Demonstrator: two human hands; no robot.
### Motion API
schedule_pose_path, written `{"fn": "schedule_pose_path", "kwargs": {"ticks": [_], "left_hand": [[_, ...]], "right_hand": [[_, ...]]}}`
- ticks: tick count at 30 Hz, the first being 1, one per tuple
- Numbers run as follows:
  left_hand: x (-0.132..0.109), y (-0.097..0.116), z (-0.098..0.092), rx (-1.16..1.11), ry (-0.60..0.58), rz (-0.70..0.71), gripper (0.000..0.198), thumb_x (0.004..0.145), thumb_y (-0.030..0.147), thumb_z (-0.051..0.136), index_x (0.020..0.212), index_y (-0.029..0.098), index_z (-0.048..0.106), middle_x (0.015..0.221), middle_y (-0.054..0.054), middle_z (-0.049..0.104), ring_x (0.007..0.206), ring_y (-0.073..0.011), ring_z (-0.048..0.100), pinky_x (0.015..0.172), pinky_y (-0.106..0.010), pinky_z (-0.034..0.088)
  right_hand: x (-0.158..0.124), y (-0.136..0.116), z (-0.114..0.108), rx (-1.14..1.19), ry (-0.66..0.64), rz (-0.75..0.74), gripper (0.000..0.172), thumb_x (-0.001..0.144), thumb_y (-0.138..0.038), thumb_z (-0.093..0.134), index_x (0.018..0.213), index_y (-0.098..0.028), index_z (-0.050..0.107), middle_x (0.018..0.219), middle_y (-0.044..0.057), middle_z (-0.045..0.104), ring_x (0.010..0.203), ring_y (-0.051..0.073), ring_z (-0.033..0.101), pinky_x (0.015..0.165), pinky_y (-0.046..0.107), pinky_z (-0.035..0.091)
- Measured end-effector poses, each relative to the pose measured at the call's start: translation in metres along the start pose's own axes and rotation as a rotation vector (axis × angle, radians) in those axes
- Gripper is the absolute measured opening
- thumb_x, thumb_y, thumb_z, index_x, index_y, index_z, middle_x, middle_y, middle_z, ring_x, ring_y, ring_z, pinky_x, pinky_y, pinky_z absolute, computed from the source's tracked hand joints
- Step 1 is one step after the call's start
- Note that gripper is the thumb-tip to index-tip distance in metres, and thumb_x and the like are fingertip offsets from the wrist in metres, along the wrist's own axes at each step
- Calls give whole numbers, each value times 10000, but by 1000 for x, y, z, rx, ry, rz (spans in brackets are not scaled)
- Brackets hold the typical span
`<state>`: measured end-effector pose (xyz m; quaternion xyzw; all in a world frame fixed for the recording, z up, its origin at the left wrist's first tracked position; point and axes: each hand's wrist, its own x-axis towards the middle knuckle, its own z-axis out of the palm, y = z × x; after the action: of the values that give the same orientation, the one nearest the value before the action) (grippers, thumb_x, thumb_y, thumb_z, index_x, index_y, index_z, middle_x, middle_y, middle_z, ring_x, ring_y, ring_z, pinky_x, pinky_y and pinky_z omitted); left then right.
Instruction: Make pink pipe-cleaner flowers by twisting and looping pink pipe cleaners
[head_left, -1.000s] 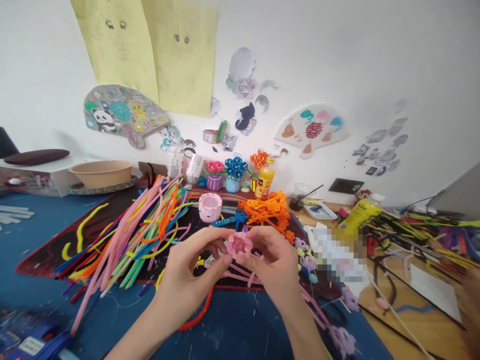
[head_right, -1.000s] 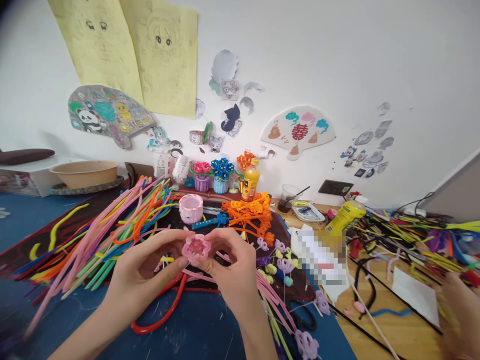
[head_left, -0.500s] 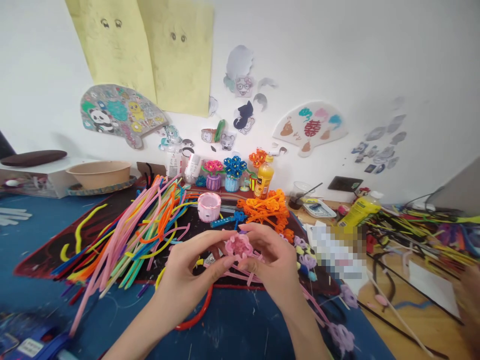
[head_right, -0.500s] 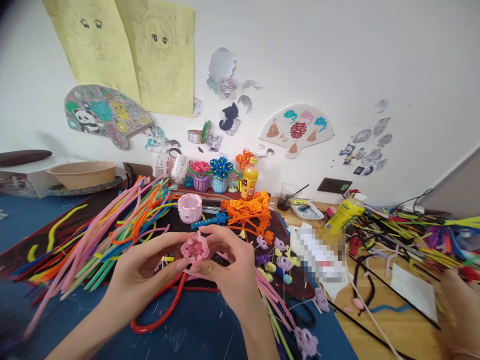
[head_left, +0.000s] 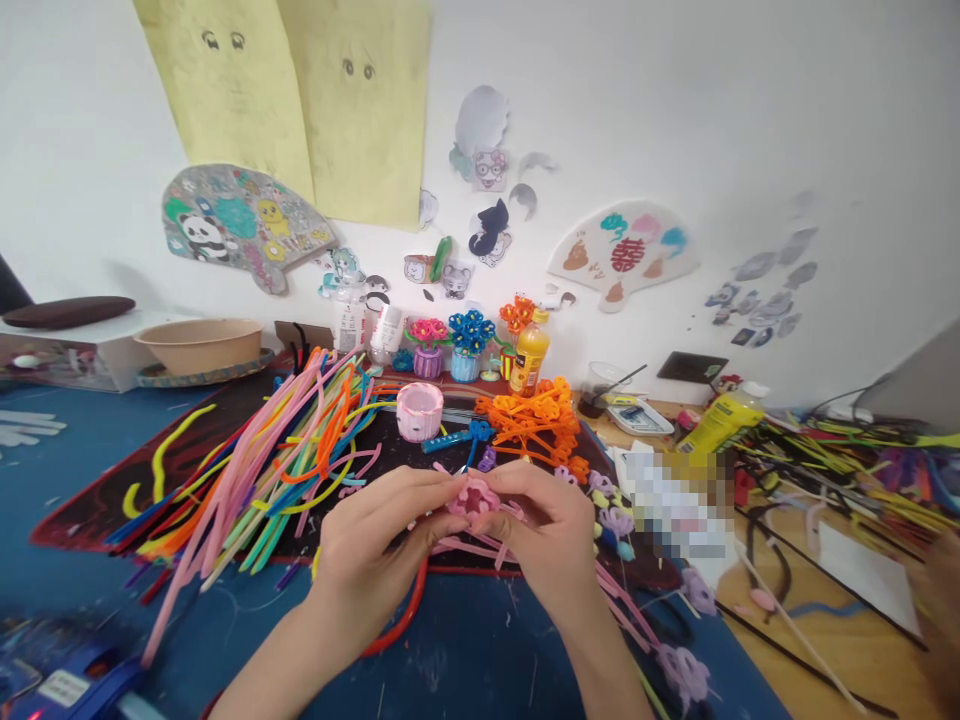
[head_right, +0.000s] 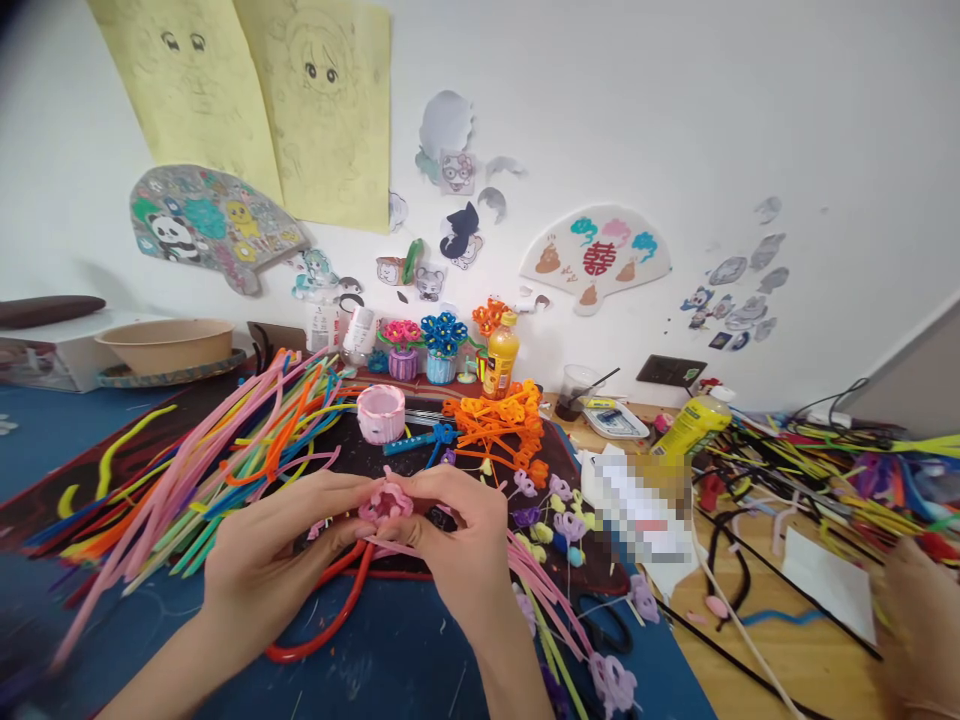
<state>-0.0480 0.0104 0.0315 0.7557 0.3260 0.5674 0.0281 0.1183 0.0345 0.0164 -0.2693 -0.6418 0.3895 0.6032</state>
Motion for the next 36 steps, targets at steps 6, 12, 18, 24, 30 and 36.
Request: {"fn": "schedule_pose_path", "kwargs": {"ticks": [6,12,18,24,30,36], "left_hand": [[3,1,-2,36,5,-9,107,795,182,697,900,186,682,742,-10,720,624,-117,654,613,-206,523],[4,-1,-5,37,13,-31,130,773,256,723,864,173,682,716,9,722,554,-92,635,541,-170,505],[5,-2,-4,44,20,9,57,781,204,714,775,165,672,682,15,709,581,-89,647,568,-156,511],[-1,-5,-4,-41,4,-126,182,759,208,737,933,204,687,754,18,717,589,-88,632,565,-160,518],[-3,-5,1,-317,-39,-345,253,779,181,709,1020,248,671,819,20,703,625,-91,632,567,-162,540],[5,-1,-3,-298,-126,-358,195,774,226,710,966,218,676,822,-5,662,690,-113,597,586,-188,507]], "right_hand": [[2,-8,-5,-15,-124,76,261,763,-317,746,1022,-281,747,918,51,708,847,193,644,727,296,546],[3,-11,-8,-20,-258,104,308,843,-287,667,1151,-294,684,1005,58,675,922,183,627,747,265,535],[2,-10,-2,-84,-265,75,260,889,-284,605,1132,-281,699,1016,63,666,933,182,621,813,282,515],[2,-6,-3,58,-171,107,356,805,-343,704,1157,-300,677,1025,52,643,951,190,616,827,297,521],[3,0,0,-132,-143,-8,329,784,-218,723,1108,-261,686,978,45,662,898,184,621,799,285,505],[-1,-3,3,-325,16,-203,192,811,-57,623,807,-207,743,740,13,680,671,134,597,608,212,460]]}}
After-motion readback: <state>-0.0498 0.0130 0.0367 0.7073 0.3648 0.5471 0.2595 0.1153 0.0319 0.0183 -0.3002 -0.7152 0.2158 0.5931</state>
